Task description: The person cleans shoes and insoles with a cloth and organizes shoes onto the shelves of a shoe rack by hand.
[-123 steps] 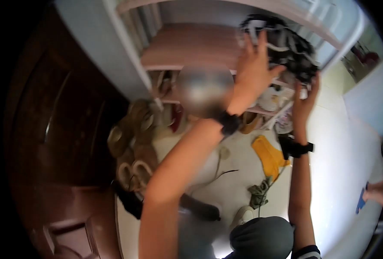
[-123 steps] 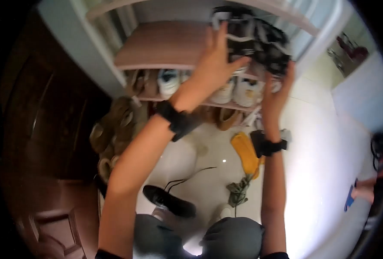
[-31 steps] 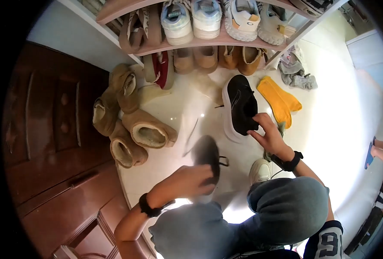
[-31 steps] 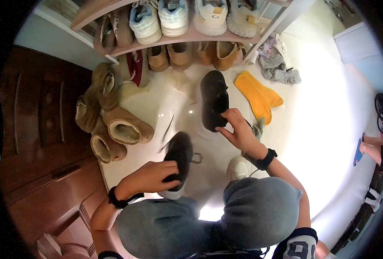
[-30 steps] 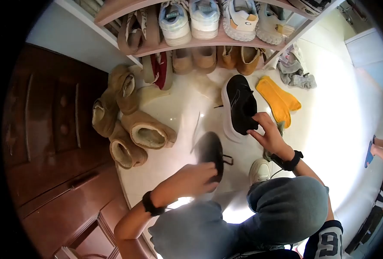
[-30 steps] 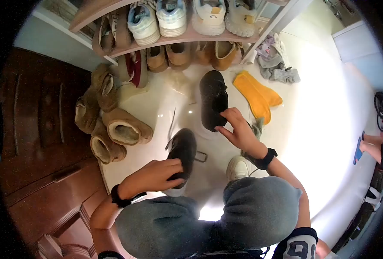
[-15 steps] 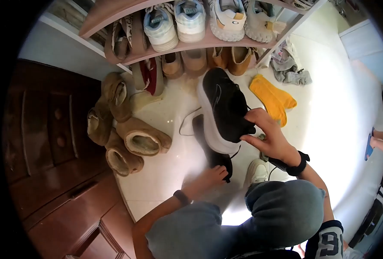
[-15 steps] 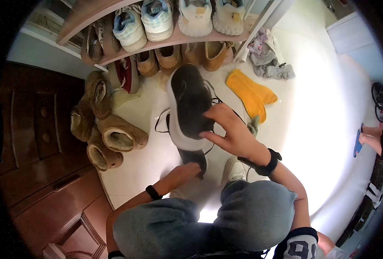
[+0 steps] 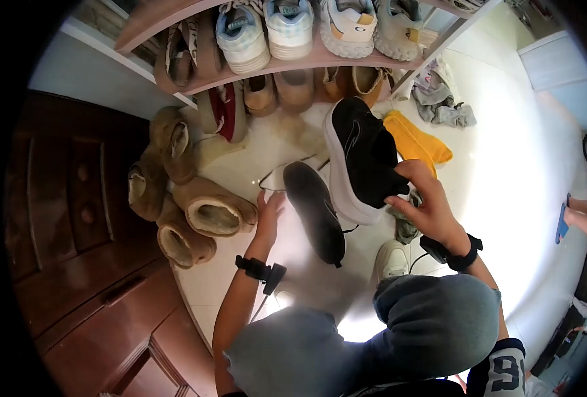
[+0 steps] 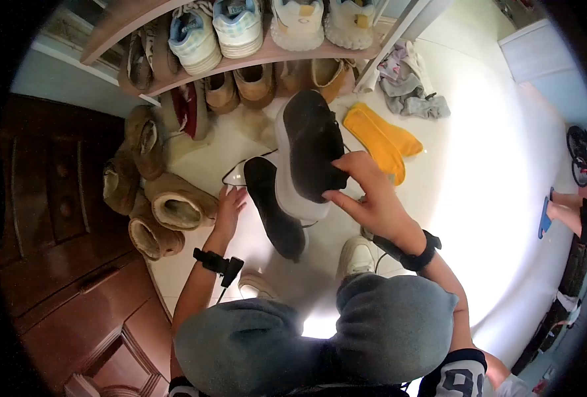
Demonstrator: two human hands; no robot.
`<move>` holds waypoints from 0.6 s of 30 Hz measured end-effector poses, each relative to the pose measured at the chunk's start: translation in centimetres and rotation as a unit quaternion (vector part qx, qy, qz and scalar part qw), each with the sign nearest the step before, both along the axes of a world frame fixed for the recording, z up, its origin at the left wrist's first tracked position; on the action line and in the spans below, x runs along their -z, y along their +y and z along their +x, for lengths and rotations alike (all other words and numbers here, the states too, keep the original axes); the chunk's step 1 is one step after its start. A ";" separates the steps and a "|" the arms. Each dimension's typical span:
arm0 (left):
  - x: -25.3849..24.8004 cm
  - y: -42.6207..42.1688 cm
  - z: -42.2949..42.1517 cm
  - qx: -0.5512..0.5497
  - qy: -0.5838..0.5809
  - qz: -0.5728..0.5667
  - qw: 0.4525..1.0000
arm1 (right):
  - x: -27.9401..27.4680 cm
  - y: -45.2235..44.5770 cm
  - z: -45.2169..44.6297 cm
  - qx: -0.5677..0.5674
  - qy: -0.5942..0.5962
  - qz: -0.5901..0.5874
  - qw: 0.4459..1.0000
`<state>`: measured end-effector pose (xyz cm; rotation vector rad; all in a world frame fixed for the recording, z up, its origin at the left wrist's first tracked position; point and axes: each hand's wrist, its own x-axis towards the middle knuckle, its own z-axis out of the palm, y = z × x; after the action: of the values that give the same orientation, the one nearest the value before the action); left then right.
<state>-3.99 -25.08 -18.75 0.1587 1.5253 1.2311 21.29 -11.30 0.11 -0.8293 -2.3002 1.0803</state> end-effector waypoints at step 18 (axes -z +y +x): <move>-6.4 1.8 10.0 0.563 0.281 0.360 0.689 | -5.5 -0.2 0.8 0.108 0.107 -0.106 0.983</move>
<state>6.03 -23.26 -12.38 1.8510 0.9198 0.6378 22.13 -11.50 5.65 -0.9678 -1.8930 1.2622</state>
